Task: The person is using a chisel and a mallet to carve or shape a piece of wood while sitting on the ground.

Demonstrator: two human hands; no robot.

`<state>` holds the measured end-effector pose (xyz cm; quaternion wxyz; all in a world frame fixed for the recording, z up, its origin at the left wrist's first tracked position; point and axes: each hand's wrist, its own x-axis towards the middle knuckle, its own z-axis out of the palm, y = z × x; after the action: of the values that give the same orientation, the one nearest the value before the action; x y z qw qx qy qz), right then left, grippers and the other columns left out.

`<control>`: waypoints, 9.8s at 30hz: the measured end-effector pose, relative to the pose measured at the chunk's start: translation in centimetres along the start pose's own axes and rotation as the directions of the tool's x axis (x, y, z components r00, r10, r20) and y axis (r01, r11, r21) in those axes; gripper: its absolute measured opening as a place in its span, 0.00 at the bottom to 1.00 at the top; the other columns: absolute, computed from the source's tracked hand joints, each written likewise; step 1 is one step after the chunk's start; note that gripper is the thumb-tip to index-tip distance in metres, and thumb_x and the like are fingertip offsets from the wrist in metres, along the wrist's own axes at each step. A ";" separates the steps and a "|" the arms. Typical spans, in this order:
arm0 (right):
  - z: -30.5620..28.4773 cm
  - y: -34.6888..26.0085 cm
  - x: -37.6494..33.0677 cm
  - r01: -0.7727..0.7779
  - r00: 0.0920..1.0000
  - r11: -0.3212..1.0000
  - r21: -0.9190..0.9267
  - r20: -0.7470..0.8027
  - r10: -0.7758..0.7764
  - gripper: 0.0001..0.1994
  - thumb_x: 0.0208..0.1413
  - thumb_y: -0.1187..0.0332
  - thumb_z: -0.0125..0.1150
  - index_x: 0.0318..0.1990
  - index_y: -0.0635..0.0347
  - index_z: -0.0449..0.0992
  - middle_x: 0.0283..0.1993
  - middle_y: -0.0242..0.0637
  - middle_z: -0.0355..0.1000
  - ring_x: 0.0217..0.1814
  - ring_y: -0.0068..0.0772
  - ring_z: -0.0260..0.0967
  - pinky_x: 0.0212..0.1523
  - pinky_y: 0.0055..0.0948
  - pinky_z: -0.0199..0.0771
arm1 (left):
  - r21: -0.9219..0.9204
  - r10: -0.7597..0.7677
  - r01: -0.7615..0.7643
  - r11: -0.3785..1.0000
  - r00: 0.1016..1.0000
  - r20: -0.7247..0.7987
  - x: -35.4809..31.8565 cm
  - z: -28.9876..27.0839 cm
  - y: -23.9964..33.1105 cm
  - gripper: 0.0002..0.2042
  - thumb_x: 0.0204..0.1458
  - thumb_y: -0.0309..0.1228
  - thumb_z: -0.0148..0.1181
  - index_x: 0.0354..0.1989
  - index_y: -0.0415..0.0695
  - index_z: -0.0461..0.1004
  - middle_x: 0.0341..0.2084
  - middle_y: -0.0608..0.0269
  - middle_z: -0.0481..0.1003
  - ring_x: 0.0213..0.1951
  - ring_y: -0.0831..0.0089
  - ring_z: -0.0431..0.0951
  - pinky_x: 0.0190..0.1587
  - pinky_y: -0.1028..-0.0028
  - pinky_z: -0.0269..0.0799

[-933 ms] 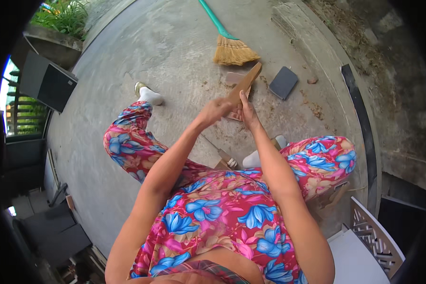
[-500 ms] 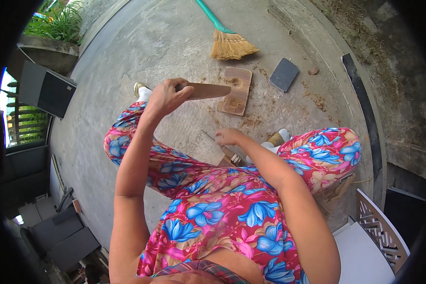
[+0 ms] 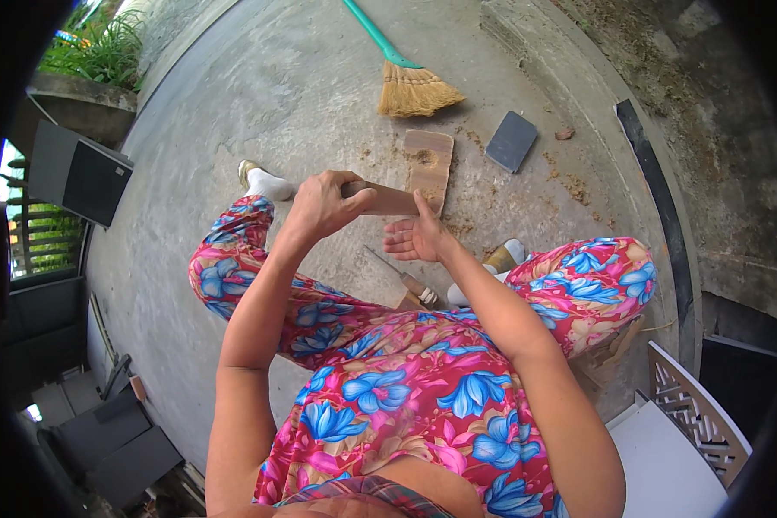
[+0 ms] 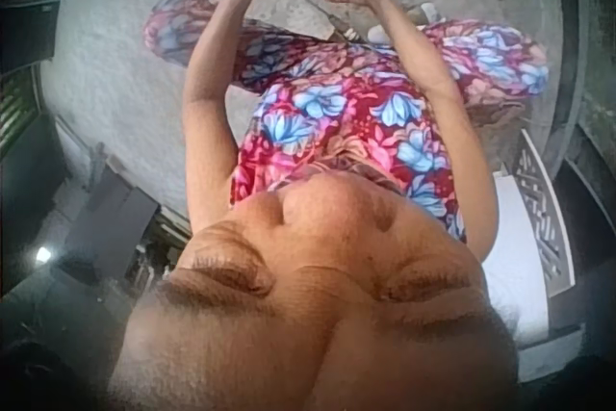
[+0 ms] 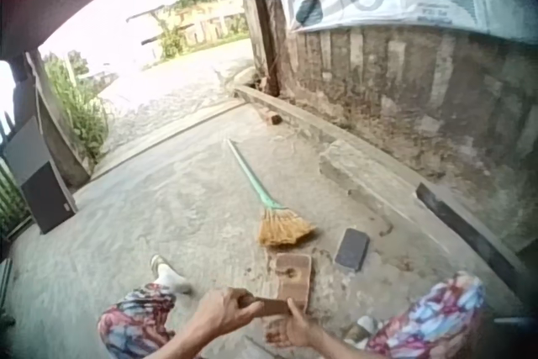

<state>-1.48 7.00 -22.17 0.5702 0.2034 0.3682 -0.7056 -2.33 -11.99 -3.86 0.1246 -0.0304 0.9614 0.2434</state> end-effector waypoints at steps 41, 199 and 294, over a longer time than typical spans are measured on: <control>-2.1 -14.8 -29.7 0.951 0.259 0.308 -0.040 -0.447 -0.856 0.24 0.62 0.47 0.54 0.51 0.59 0.67 0.36 0.41 0.71 0.37 0.33 0.74 0.37 0.30 0.77 | 0.131 0.327 -0.663 0.737 0.520 0.789 -2.1 32.7 -6.7 0.24 0.45 0.53 0.63 0.40 0.45 0.79 0.37 0.49 0.80 0.40 0.53 0.82 0.42 0.57 0.78; 12.7 -12.7 -11.5 0.227 0.673 -0.479 -0.848 0.493 -0.552 0.46 0.42 0.66 0.71 0.72 0.44 0.55 0.53 0.56 0.74 0.50 0.53 0.77 0.52 0.41 0.76 | -0.924 -0.561 -0.171 0.341 0.752 -0.346 7.1 19.4 -8.4 0.07 0.40 0.26 0.67 0.28 0.42 0.75 0.23 0.69 0.77 0.28 0.78 0.76 0.36 0.74 0.74; 5.1 -12.6 -13.8 0.210 0.562 -0.160 -0.965 0.252 -0.787 0.41 0.45 0.61 0.70 0.68 0.64 0.61 0.63 0.58 0.67 0.63 0.44 0.69 0.62 0.33 0.66 | -0.993 -0.472 -0.016 0.119 0.879 -0.071 6.8 17.9 -6.5 0.09 0.46 0.22 0.66 0.34 0.36 0.72 0.23 0.59 0.77 0.22 0.73 0.80 0.23 0.74 0.77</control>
<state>-9.14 13.18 -5.44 0.1049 -0.2343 0.8883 -0.3807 -4.15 -9.21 -23.82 -0.0730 -0.2997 0.5575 0.7707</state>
